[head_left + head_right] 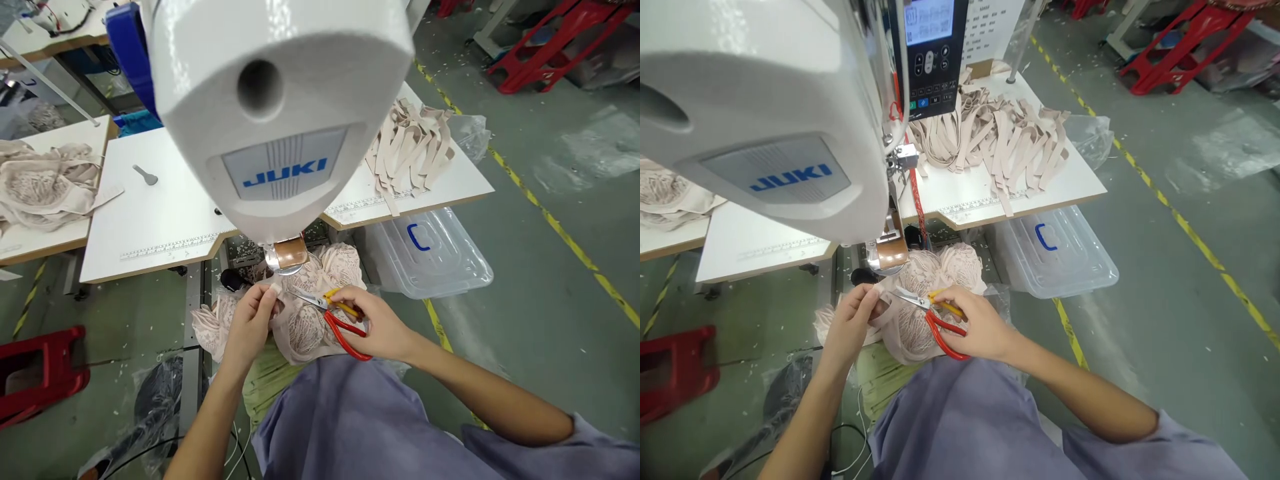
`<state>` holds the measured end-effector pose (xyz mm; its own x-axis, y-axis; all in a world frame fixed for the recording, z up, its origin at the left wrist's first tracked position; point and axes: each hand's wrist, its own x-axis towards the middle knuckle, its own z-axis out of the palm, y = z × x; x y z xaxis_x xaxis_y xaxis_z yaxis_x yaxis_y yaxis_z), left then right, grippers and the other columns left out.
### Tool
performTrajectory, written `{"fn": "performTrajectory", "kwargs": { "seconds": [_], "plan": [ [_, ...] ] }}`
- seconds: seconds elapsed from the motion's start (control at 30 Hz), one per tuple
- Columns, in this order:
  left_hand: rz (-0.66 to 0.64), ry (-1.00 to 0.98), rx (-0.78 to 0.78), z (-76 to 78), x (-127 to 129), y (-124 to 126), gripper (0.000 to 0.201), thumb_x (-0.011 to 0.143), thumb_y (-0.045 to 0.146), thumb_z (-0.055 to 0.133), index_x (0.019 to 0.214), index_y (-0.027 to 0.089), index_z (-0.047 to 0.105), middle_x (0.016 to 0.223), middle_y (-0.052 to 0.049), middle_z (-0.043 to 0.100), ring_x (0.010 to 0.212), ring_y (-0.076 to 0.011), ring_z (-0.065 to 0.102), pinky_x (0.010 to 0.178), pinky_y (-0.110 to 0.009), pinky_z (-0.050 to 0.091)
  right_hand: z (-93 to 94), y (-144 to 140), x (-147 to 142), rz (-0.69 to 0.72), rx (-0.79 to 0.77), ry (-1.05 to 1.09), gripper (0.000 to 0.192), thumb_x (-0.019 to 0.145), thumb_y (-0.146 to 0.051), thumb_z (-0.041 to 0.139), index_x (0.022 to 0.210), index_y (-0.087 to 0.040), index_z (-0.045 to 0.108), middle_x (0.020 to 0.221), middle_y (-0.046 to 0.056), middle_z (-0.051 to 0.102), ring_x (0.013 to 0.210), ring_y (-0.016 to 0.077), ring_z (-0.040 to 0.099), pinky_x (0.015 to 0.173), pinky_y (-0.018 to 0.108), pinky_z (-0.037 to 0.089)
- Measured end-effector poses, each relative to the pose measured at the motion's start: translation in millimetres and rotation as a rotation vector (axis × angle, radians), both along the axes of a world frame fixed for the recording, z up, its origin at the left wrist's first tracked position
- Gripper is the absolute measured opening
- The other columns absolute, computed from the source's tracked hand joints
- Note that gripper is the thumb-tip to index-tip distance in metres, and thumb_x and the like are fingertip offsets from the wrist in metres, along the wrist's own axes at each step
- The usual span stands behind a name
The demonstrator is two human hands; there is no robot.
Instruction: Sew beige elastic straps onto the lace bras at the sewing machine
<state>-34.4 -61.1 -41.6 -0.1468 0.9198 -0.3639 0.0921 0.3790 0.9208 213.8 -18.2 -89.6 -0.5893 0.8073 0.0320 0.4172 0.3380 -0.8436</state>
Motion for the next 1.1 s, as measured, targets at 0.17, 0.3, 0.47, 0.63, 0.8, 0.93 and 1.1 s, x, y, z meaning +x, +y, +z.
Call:
{"fn": "performTrajectory", "kwargs": {
  "seconds": [0.17,0.3,0.47,0.63,0.8,0.93,1.1],
  "plan": [
    [-0.056,0.047,-0.032,3.0,-1,4,0.032,0.093,0.048,0.055,0.084,0.019,0.064,0.073,-0.001,0.059,0.063,-0.012,0.047,0.057,-0.022,0.037,-1.1,-1,-14,0.034,-0.004,0.001,0.045,0.073,-0.026,0.069,0.116,-0.025,0.054,0.11,0.008,0.067,0.088,0.0217,0.068,0.072,0.034,0.056],
    [-0.101,0.086,-0.053,1.4,-4,5,0.032,0.092,0.047,0.055,0.088,0.018,0.066,0.074,-0.003,0.061,0.06,-0.0122,0.047,0.053,-0.022,0.036,-5.8,2,-24,0.031,-0.032,0.016,0.046,0.076,-0.029,0.071,0.119,-0.025,0.056,0.112,0.009,0.067,0.091,0.0219,0.067,0.077,0.036,0.056],
    [-0.097,0.145,-0.049,-0.7,-10,7,0.03,0.092,0.044,0.055,0.081,0.018,0.066,0.071,-0.002,0.061,0.058,-0.0113,0.047,0.052,-0.021,0.036,-7.6,7,-24,0.034,-0.152,0.012,0.04,0.081,-0.03,0.072,0.12,-0.028,0.063,0.116,0.006,0.069,0.098,0.022,0.069,0.08,0.035,0.057],
    [-0.046,0.168,-0.034,4.6,-7,9,0.03,0.091,0.045,0.057,0.079,0.019,0.066,0.072,-0.001,0.064,0.063,-0.012,0.051,0.059,-0.021,0.041,-8.1,3,-17,-0.019,-0.236,0.036,0.034,0.083,-0.031,0.07,0.117,-0.028,0.068,0.102,0.003,0.074,0.085,0.019,0.07,0.071,0.031,0.057],
    [-0.027,0.326,0.016,8.4,-11,7,0.029,0.093,0.044,0.055,0.09,0.021,0.071,0.081,-0.005,0.071,0.075,-0.0174,0.064,0.067,-0.025,0.047,-10.3,14,10,-0.058,-0.216,-0.049,0.031,0.082,-0.034,0.068,0.112,-0.027,0.069,0.087,0.002,0.074,0.064,0.0159,0.065,0.055,0.028,0.052],
    [-0.058,0.682,0.11,4.8,-19,5,0.029,0.09,0.037,0.055,0.111,0.021,0.068,0.078,-0.004,0.072,0.069,-0.0182,0.064,0.061,-0.026,0.046,-4.0,68,29,-0.134,0.007,-0.226,0.032,0.084,-0.041,0.064,0.112,-0.025,0.069,0.092,0.004,0.075,0.069,0.0196,0.067,0.058,0.031,0.052],
    [-0.234,0.498,0.001,12.0,-27,17,0.03,0.093,0.039,0.051,0.11,0.022,0.068,0.093,-0.007,0.076,0.079,-0.0206,0.07,0.068,-0.028,0.052,8.6,182,28,-0.388,0.34,-0.464,0.04,0.089,-0.041,0.057,0.118,-0.015,0.066,0.106,0.013,0.073,0.091,0.0303,0.068,0.073,0.039,0.051]
  ]
}}
